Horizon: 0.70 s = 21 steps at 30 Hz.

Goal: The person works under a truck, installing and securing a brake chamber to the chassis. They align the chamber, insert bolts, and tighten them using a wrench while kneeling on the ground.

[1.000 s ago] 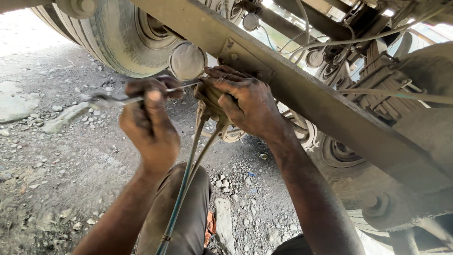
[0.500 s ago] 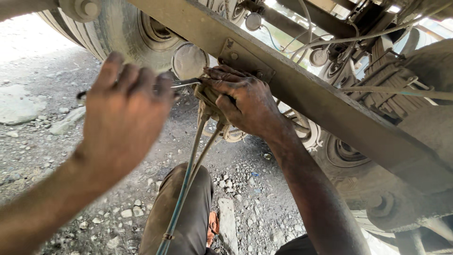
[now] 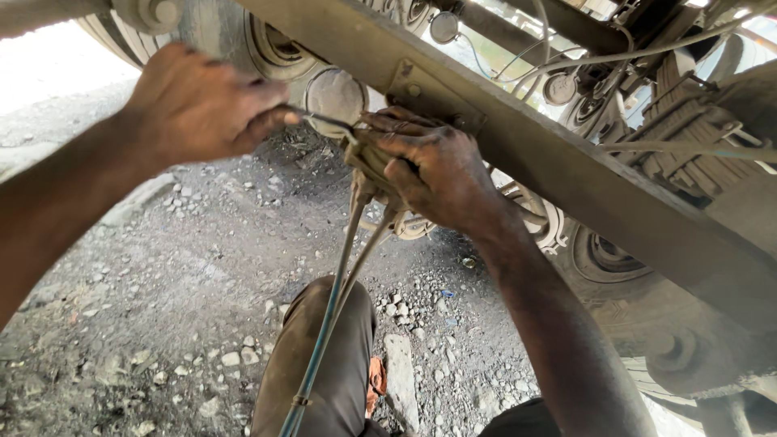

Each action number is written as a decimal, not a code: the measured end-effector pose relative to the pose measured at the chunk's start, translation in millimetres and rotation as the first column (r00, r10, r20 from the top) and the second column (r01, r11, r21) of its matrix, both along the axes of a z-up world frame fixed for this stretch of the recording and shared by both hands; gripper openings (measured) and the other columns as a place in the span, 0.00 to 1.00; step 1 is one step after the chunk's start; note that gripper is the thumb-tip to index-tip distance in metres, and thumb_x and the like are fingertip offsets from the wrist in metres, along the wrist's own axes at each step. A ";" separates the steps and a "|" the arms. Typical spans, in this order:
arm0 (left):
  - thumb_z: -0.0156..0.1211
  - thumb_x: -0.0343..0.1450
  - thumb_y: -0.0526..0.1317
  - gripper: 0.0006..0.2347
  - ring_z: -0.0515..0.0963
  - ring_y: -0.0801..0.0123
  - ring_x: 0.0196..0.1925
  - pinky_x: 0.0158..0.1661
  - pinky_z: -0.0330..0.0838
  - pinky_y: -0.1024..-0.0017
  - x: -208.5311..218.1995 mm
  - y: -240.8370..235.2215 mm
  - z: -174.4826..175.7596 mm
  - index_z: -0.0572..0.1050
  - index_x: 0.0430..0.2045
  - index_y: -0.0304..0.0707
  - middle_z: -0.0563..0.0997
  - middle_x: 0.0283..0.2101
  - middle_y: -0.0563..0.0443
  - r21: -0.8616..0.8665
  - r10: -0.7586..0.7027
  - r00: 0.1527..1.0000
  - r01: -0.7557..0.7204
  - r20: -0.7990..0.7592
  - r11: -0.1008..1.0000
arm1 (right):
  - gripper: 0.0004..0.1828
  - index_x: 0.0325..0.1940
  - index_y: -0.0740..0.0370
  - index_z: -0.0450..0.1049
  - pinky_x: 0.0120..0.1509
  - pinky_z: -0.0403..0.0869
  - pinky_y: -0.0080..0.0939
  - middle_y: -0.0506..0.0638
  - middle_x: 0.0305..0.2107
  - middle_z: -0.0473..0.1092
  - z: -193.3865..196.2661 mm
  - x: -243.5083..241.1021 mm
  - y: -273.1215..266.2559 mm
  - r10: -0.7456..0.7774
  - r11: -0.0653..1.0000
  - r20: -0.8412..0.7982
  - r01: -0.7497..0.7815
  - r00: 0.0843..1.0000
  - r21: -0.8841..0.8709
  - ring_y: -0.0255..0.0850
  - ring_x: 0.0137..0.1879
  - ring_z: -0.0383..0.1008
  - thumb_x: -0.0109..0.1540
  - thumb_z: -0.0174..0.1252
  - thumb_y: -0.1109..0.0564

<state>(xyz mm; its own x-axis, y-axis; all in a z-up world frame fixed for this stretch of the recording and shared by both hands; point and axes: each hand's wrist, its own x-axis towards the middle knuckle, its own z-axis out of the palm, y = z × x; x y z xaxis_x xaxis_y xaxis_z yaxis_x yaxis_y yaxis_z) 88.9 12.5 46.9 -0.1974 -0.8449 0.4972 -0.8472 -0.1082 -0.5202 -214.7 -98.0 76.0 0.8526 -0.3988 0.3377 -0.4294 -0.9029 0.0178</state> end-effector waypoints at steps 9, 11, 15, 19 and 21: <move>0.31 0.76 0.65 0.29 0.69 0.75 0.10 0.14 0.67 0.68 27.4 -35.6 12.8 0.80 0.44 0.50 0.79 0.25 0.52 -0.063 -0.309 0.945 0.304 -0.104 0.951 | 0.19 0.58 0.51 0.79 0.40 0.82 0.41 0.50 0.53 0.76 6.3 2.9 8.3 0.036 0.979 0.087 -0.052 0.996 0.196 0.40 0.37 0.84 0.66 0.50 0.54; 0.31 0.75 0.65 0.28 0.72 0.76 0.11 0.14 0.68 0.70 7.4 -22.8 20.9 0.78 0.49 0.51 0.81 0.28 0.52 -0.015 -0.180 0.980 0.179 -0.083 0.984 | 0.21 0.63 0.59 0.75 0.40 0.82 0.45 0.56 0.40 0.79 7.3 1.0 10.6 0.157 0.985 0.139 -0.165 0.978 0.044 0.43 0.32 0.82 0.67 0.52 0.54; 0.36 0.79 0.56 0.23 0.78 0.76 0.19 0.17 0.70 0.75 -27.4 33.4 26.9 0.72 0.61 0.48 0.82 0.25 0.54 0.030 0.156 0.975 -0.163 0.158 0.986 | 0.23 0.64 0.58 0.73 0.33 0.84 0.41 0.58 0.31 0.79 4.8 2.9 10.7 -0.018 0.991 0.039 0.012 0.999 0.137 0.39 0.26 0.80 0.65 0.50 0.55; 0.36 0.82 0.53 0.22 0.81 0.72 0.24 0.20 0.73 0.77 -61.3 68.4 7.7 0.73 0.56 0.36 0.84 0.30 0.49 0.008 0.195 0.977 -0.196 0.089 0.981 | 0.24 0.62 0.56 0.76 0.38 0.83 0.43 0.57 0.34 0.81 5.9 4.6 12.0 0.055 0.998 0.058 -0.057 0.997 0.020 0.40 0.27 0.80 0.61 0.52 0.57; 0.45 0.79 0.48 0.19 0.81 0.72 0.24 0.19 0.74 0.77 -73.2 72.0 1.4 0.72 0.57 0.34 0.84 0.32 0.47 -0.112 0.193 0.961 -0.174 0.195 0.978 | 0.25 0.63 0.53 0.75 0.41 0.83 0.43 0.57 0.36 0.80 7.0 3.1 13.1 -0.014 0.996 0.030 0.011 0.999 0.087 0.42 0.28 0.81 0.62 0.50 0.57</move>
<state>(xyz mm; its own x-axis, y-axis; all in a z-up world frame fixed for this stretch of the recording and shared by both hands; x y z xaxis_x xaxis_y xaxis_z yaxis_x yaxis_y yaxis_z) 15.7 84.6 48.3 -0.1487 -0.8281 0.5405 -0.6850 -0.3080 -0.6603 -211.6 -84.9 83.0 0.8373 -0.4383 0.3270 -0.4399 -0.8951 -0.0733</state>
